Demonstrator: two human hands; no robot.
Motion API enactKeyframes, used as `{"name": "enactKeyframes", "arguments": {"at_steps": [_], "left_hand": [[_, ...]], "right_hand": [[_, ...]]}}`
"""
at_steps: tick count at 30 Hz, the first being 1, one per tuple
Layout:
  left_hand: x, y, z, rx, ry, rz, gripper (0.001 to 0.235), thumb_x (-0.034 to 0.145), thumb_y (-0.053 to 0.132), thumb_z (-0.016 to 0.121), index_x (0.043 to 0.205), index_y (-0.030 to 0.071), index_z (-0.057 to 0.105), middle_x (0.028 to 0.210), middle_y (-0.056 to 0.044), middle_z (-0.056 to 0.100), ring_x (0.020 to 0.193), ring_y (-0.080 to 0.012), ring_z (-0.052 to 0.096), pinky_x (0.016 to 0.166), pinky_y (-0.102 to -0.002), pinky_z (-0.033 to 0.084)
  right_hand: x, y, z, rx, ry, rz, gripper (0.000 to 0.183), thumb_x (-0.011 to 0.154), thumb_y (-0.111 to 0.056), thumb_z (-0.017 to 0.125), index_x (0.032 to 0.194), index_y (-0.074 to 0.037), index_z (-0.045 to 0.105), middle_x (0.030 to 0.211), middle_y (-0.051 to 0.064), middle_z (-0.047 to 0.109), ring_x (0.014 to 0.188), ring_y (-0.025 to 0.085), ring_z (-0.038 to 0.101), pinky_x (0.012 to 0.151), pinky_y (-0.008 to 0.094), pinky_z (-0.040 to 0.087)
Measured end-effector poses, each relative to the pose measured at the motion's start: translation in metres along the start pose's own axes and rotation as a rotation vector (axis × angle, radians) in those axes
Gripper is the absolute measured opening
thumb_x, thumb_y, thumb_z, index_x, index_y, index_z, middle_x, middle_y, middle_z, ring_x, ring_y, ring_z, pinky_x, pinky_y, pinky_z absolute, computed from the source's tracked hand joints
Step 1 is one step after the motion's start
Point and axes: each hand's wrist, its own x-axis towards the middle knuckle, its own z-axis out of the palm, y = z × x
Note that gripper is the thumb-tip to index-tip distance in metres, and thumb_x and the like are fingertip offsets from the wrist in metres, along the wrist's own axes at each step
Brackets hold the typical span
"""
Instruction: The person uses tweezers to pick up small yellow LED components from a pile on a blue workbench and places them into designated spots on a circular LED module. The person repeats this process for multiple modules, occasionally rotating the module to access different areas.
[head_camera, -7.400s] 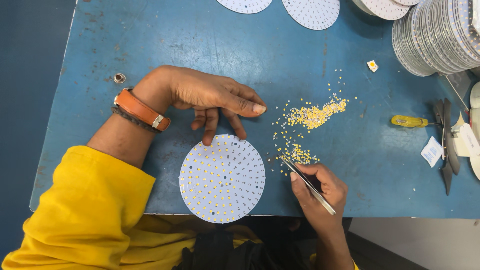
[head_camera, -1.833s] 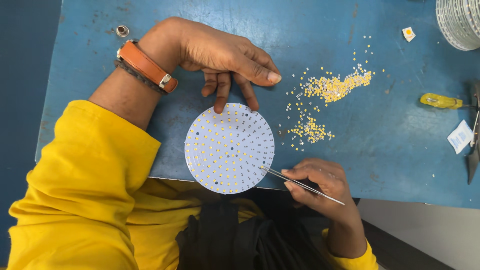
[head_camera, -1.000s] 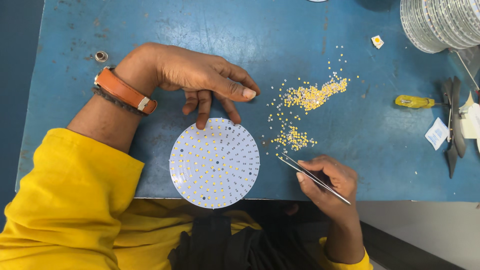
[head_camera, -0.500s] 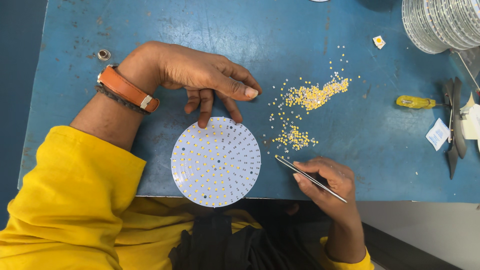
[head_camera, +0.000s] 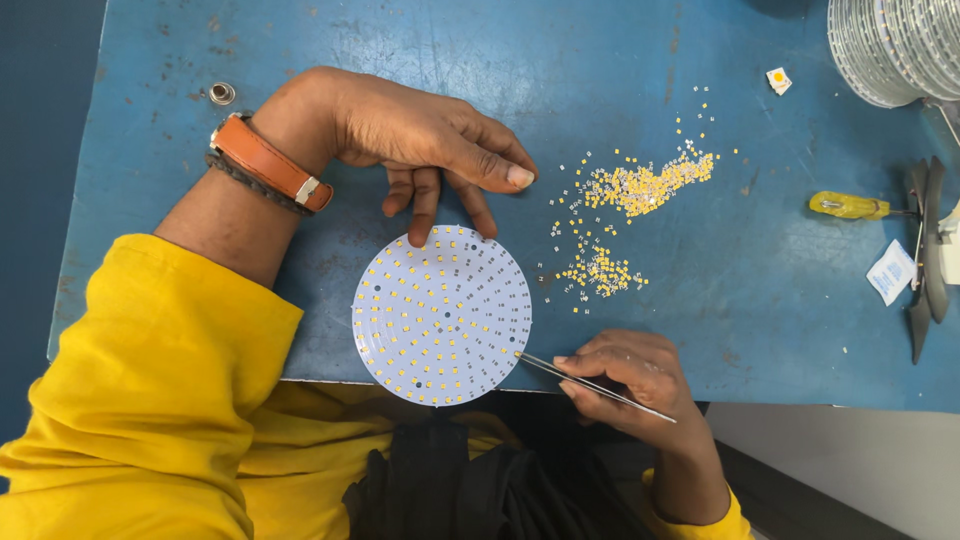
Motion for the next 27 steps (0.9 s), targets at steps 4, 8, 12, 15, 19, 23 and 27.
{"name": "enactKeyframes", "arguments": {"at_steps": [4,8,12,15,19,23,27], "left_hand": [[-0.001,0.002,0.0,-0.001,-0.003,-0.004,0.09,0.078,0.061,0.061,0.149,0.009,0.041,0.113,-0.028,0.078,0.055,-0.0279,0.081,0.036,-0.031,0.057],[-0.002,0.006,0.001,-0.009,-0.01,-0.021,0.09,0.078,0.061,0.061,0.15,0.011,0.042,0.114,-0.026,0.078,0.055,-0.0262,0.079,0.036,-0.029,0.056],[-0.002,0.006,0.0,-0.022,-0.02,-0.007,0.09,0.076,0.061,0.062,0.149,0.01,0.044,0.113,-0.026,0.078,0.054,-0.0265,0.079,0.036,-0.029,0.056],[0.0,0.002,0.0,-0.02,-0.016,0.015,0.091,0.075,0.061,0.063,0.147,0.009,0.045,0.112,-0.026,0.078,0.054,-0.0266,0.081,0.035,-0.029,0.057],[0.001,0.0,-0.002,-0.023,-0.024,0.033,0.092,0.073,0.063,0.063,0.146,0.009,0.046,0.111,-0.027,0.079,0.055,-0.0266,0.081,0.035,-0.029,0.057],[0.002,-0.001,-0.001,-0.01,-0.01,0.03,0.094,0.073,0.062,0.063,0.149,0.01,0.047,0.11,-0.026,0.079,0.054,-0.0268,0.081,0.035,-0.03,0.058],[0.001,-0.001,-0.001,-0.008,-0.001,0.024,0.093,0.074,0.062,0.063,0.149,0.01,0.047,0.11,-0.026,0.079,0.055,-0.027,0.081,0.035,-0.03,0.058]], "right_hand": [[-0.003,0.003,-0.001,-0.009,0.036,-0.021,0.022,0.08,-0.012,0.083,0.099,-0.003,0.076,0.076,0.003,0.072,0.061,0.009,0.069,0.051,0.022,0.05],[-0.014,0.007,-0.013,-0.045,0.212,0.092,0.024,0.077,-0.01,0.081,0.098,-0.001,0.076,0.078,0.005,0.071,0.062,0.011,0.063,0.055,0.023,0.044],[-0.026,0.013,-0.024,-0.143,0.394,0.283,0.021,0.081,-0.006,0.08,0.1,0.001,0.075,0.083,0.008,0.072,0.066,0.013,0.064,0.059,0.024,0.047],[-0.027,0.018,-0.023,-0.16,0.34,0.169,0.024,0.077,-0.007,0.081,0.099,0.0,0.075,0.083,0.007,0.072,0.068,0.013,0.065,0.061,0.024,0.047],[-0.023,0.017,-0.023,-0.162,0.286,0.102,0.027,0.078,-0.01,0.082,0.102,0.0,0.074,0.086,0.007,0.072,0.075,0.014,0.068,0.067,0.024,0.051],[-0.021,0.014,-0.022,-0.154,0.303,0.151,0.026,0.079,-0.01,0.082,0.102,0.0,0.075,0.083,0.007,0.072,0.071,0.014,0.068,0.064,0.025,0.05],[-0.019,0.014,-0.023,-0.147,0.262,0.084,0.025,0.078,-0.01,0.082,0.1,-0.001,0.074,0.086,0.008,0.074,0.072,0.014,0.069,0.064,0.024,0.051]]}}
